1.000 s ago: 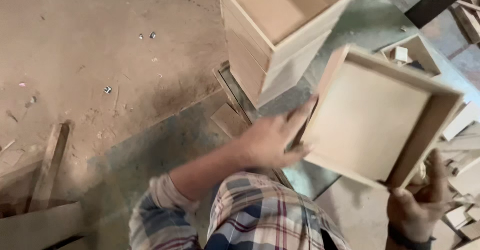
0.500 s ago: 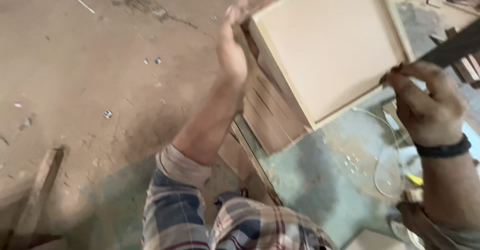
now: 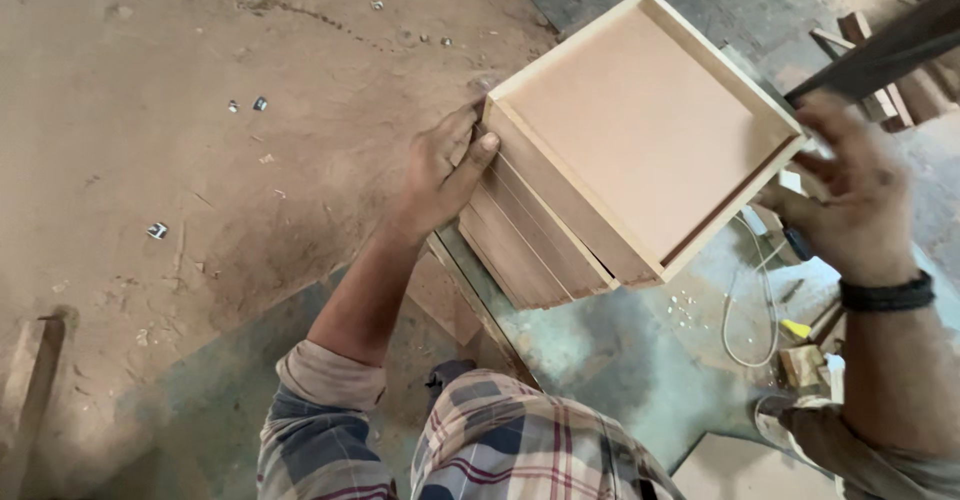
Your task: The person assembles small wooden boxes by aligning thin wooden panels and securing them with a pneumatic nail gun. They repeatedly position the panels, fire the nail gun to fasten the joints, and inspect the assembled boxes. The workspace contains stacks of pre-cut wood pieces and a container of white adhesive.
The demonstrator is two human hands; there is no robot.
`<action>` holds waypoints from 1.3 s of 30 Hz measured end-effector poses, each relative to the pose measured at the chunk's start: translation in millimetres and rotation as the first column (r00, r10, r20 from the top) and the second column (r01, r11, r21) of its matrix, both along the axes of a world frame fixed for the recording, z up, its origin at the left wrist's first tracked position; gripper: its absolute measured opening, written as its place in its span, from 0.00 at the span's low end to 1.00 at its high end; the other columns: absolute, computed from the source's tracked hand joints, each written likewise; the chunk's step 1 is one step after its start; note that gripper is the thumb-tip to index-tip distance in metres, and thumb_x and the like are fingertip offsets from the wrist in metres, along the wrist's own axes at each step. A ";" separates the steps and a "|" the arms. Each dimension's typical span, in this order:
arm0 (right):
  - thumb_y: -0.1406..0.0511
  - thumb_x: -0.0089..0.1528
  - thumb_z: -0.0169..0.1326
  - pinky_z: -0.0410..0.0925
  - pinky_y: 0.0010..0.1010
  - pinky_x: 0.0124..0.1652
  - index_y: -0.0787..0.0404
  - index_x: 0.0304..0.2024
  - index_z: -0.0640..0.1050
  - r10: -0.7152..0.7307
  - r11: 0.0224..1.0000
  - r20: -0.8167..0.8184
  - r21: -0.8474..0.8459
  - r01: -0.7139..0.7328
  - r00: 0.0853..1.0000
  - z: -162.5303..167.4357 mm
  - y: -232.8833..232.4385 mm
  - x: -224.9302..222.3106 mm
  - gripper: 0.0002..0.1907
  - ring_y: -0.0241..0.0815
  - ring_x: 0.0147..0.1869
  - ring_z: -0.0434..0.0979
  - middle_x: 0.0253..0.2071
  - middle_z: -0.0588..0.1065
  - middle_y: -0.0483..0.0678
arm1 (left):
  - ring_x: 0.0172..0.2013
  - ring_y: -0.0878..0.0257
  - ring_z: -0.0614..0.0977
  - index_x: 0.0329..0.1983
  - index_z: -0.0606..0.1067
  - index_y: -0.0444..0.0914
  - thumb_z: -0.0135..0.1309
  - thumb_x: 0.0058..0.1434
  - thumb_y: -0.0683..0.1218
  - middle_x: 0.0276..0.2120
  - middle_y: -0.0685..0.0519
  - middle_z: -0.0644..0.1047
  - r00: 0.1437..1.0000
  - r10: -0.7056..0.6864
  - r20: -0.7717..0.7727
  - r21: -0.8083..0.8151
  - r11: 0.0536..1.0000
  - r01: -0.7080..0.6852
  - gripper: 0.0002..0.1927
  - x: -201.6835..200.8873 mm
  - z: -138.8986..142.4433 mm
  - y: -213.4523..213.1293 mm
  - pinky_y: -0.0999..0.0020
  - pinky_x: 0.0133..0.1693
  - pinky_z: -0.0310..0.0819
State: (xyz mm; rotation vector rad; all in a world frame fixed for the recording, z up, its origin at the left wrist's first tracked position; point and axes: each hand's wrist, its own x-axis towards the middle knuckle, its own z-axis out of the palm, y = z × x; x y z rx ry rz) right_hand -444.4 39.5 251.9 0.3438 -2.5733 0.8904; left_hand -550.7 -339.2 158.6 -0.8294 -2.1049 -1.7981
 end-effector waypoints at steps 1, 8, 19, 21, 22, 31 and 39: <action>0.76 0.59 0.66 0.71 0.37 0.60 0.66 0.72 0.69 -0.057 0.997 0.108 -0.037 0.061 0.992 -5.0 -0.8 0.7 0.39 0.44 0.65 0.78 0.62 0.77 0.53 | 0.54 0.51 0.84 0.65 0.70 0.31 0.48 0.76 0.52 0.53 0.40 0.80 1.000 0.022 -0.017 0.023 0.999 -0.022 0.23 2.4 -4.8 3.7 0.61 0.56 0.75; 0.72 0.59 0.67 0.75 0.34 0.62 0.66 0.69 0.70 -0.018 0.934 0.128 -0.353 0.063 0.992 -25.3 1.7 1.3 0.37 0.39 0.63 0.80 0.59 0.78 0.49 | 0.45 0.59 0.85 0.64 0.72 0.35 0.45 0.77 0.51 0.44 0.43 0.82 0.992 0.126 0.006 0.042 0.991 -0.126 0.20 -6.3 -28.2 12.3 0.65 0.49 0.77; 0.75 0.63 0.65 0.76 0.37 0.62 0.61 0.80 0.57 -0.006 0.964 0.006 -0.267 0.008 1.000 -70.5 23.4 10.4 0.46 0.44 0.66 0.79 0.60 0.76 0.54 | 0.46 0.66 0.81 0.63 0.74 0.36 0.47 0.77 0.53 0.44 0.48 0.82 0.987 0.094 0.132 0.129 0.985 -0.112 0.20 -18.8 -52.9 13.7 0.69 0.50 0.76; 0.75 0.60 0.65 0.75 0.37 0.58 0.61 0.78 0.55 -0.091 0.982 -0.008 -0.169 0.089 0.996 -96.5 30.2 34.4 0.48 0.45 0.58 0.76 0.58 0.71 0.57 | 0.49 0.66 0.80 0.64 0.73 0.36 0.44 0.78 0.52 0.49 0.48 0.81 0.982 0.140 0.128 0.174 0.972 -0.161 0.20 -16.0 -62.8 8.9 0.69 0.54 0.74; 0.72 0.57 0.60 0.71 0.34 0.57 0.65 0.71 0.60 -0.139 0.947 -0.035 -0.297 0.123 0.990 -112.3 32.3 60.4 0.40 0.43 0.64 0.73 0.58 0.72 0.52 | 0.51 0.66 0.79 0.64 0.73 0.36 0.43 0.78 0.52 0.51 0.48 0.80 0.976 0.174 0.127 0.199 0.960 -0.197 0.20 -13.8 -70.0 5.6 0.69 0.56 0.72; 0.70 0.69 0.57 0.72 0.32 0.51 0.69 0.55 0.77 -0.441 0.726 0.678 -0.115 0.678 0.588 -268.0 -5.1 153.8 0.13 0.42 0.48 0.80 0.45 0.81 0.53 | 0.28 0.62 0.68 0.32 0.67 0.32 0.46 0.71 0.42 0.26 0.53 0.65 0.667 0.333 0.666 -0.107 0.928 -0.357 0.11 125.5 -212.9 -0.6 0.64 0.34 0.67; 0.67 0.66 0.55 0.75 0.32 0.43 0.63 0.53 0.80 -0.507 0.278 0.766 -0.289 0.916 0.396 -291.2 -31.1 431.3 0.14 0.38 0.41 0.81 0.41 0.84 0.49 | 0.33 0.67 0.78 0.42 0.79 0.35 0.50 0.65 0.40 0.32 0.53 0.80 0.552 -0.345 0.759 0.056 0.879 0.473 0.08 267.6 -272.8 136.4 0.70 0.38 0.76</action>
